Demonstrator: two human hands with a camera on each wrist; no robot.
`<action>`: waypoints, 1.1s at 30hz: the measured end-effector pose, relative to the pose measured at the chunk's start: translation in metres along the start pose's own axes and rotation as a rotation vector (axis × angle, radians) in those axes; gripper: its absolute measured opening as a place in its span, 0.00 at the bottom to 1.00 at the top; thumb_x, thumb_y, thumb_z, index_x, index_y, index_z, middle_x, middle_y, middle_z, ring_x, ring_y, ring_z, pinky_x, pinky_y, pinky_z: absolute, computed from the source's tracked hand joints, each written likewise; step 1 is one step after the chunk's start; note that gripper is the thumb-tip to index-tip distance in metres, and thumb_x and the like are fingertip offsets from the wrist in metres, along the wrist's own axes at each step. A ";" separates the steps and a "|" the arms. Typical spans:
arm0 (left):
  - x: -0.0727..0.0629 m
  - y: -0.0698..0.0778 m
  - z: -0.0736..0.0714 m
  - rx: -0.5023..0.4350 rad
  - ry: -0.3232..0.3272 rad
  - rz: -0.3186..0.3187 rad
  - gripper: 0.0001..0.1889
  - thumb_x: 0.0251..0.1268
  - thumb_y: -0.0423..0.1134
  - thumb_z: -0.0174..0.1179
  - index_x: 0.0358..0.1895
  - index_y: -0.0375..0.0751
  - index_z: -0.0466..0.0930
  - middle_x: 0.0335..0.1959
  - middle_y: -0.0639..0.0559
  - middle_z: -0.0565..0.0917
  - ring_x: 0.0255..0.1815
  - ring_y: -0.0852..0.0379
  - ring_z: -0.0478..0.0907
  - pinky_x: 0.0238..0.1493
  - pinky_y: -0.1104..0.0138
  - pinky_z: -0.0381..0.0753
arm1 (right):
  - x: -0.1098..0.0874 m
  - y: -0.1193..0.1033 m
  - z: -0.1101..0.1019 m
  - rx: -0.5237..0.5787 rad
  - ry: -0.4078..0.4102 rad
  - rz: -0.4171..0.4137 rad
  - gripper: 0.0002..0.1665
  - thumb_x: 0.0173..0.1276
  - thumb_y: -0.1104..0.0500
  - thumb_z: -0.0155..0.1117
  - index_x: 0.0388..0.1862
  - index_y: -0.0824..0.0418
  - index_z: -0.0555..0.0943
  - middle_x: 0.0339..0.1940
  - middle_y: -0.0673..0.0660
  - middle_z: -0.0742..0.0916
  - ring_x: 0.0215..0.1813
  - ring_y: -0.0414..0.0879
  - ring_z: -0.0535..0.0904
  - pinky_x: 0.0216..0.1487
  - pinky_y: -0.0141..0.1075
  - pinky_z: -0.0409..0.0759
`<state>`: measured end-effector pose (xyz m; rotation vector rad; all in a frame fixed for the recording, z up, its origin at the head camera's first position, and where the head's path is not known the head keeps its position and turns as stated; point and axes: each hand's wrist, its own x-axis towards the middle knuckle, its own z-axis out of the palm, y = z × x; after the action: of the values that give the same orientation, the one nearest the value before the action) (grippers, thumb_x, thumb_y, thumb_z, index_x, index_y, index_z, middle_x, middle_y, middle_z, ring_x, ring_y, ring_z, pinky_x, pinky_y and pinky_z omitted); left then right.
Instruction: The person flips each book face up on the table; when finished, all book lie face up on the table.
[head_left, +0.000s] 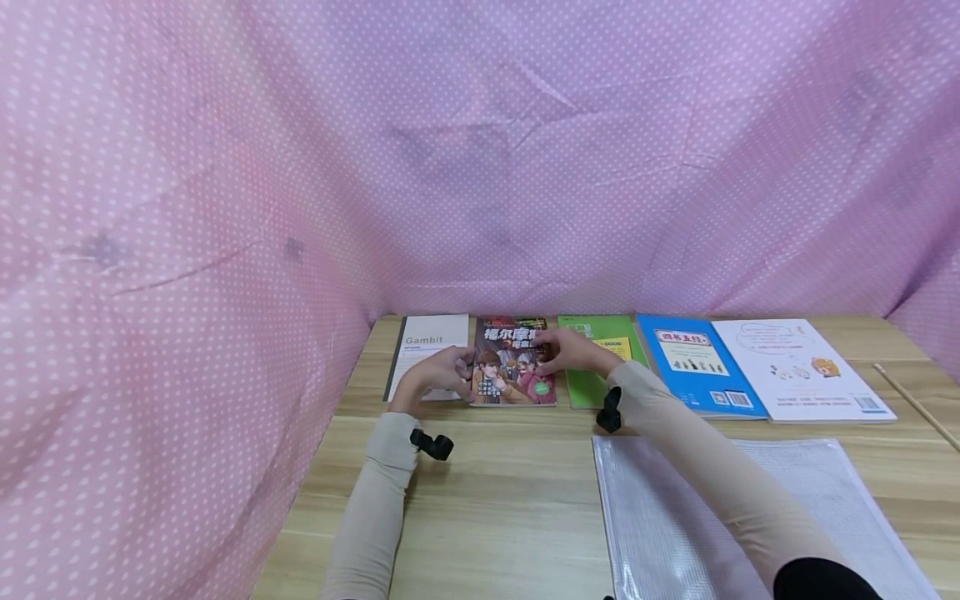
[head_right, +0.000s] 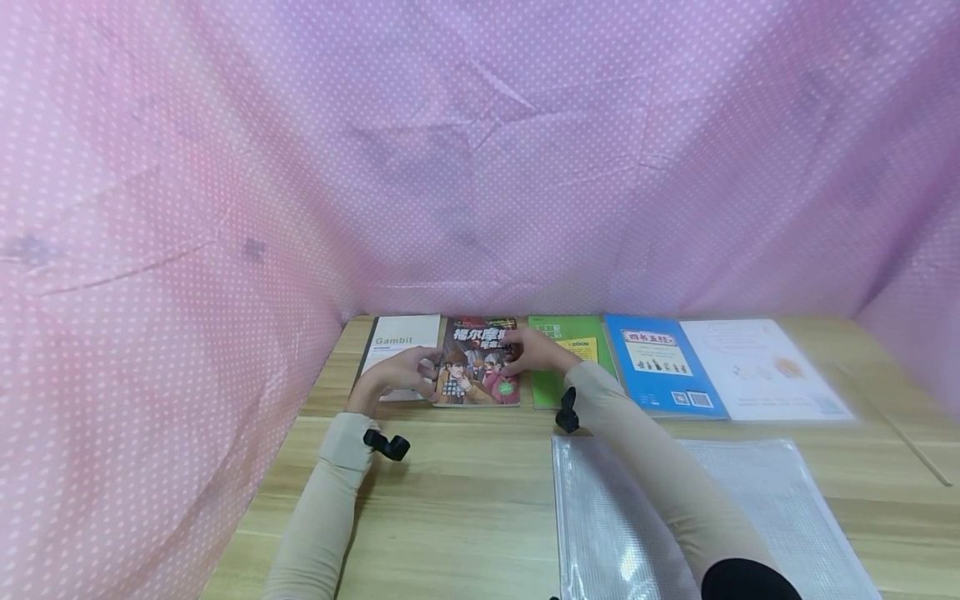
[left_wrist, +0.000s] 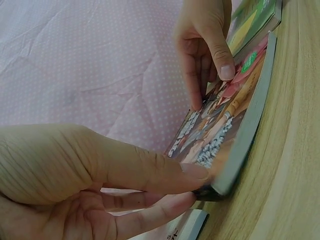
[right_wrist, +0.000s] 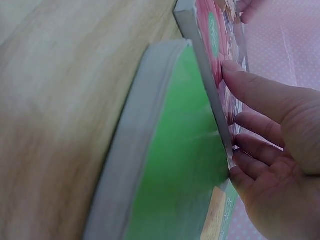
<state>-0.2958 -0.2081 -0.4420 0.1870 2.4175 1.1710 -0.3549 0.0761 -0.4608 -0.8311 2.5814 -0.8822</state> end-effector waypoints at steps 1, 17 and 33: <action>0.000 0.000 0.000 0.008 0.001 0.002 0.51 0.49 0.26 0.76 0.79 0.38 0.60 0.70 0.40 0.73 0.64 0.45 0.75 0.67 0.54 0.78 | 0.000 0.000 0.000 0.003 -0.001 0.002 0.37 0.65 0.59 0.75 0.70 0.67 0.74 0.79 0.67 0.68 0.79 0.67 0.61 0.78 0.59 0.61; 0.000 0.002 0.000 -0.008 -0.010 0.010 0.47 0.51 0.25 0.73 0.78 0.39 0.62 0.73 0.41 0.71 0.65 0.44 0.74 0.65 0.54 0.79 | -0.002 -0.001 -0.002 -0.004 -0.006 0.011 0.37 0.65 0.58 0.75 0.71 0.67 0.74 0.79 0.67 0.68 0.80 0.66 0.60 0.79 0.59 0.60; -0.002 0.011 0.003 -0.015 0.023 0.112 0.42 0.59 0.28 0.69 0.77 0.36 0.62 0.67 0.38 0.75 0.58 0.46 0.76 0.47 0.64 0.83 | -0.004 -0.005 -0.003 0.025 -0.005 -0.010 0.36 0.66 0.60 0.73 0.71 0.68 0.73 0.78 0.69 0.69 0.78 0.66 0.64 0.77 0.58 0.65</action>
<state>-0.2931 -0.1994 -0.4344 0.3094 2.4453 1.2460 -0.3504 0.0768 -0.4548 -0.8386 2.5594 -0.9119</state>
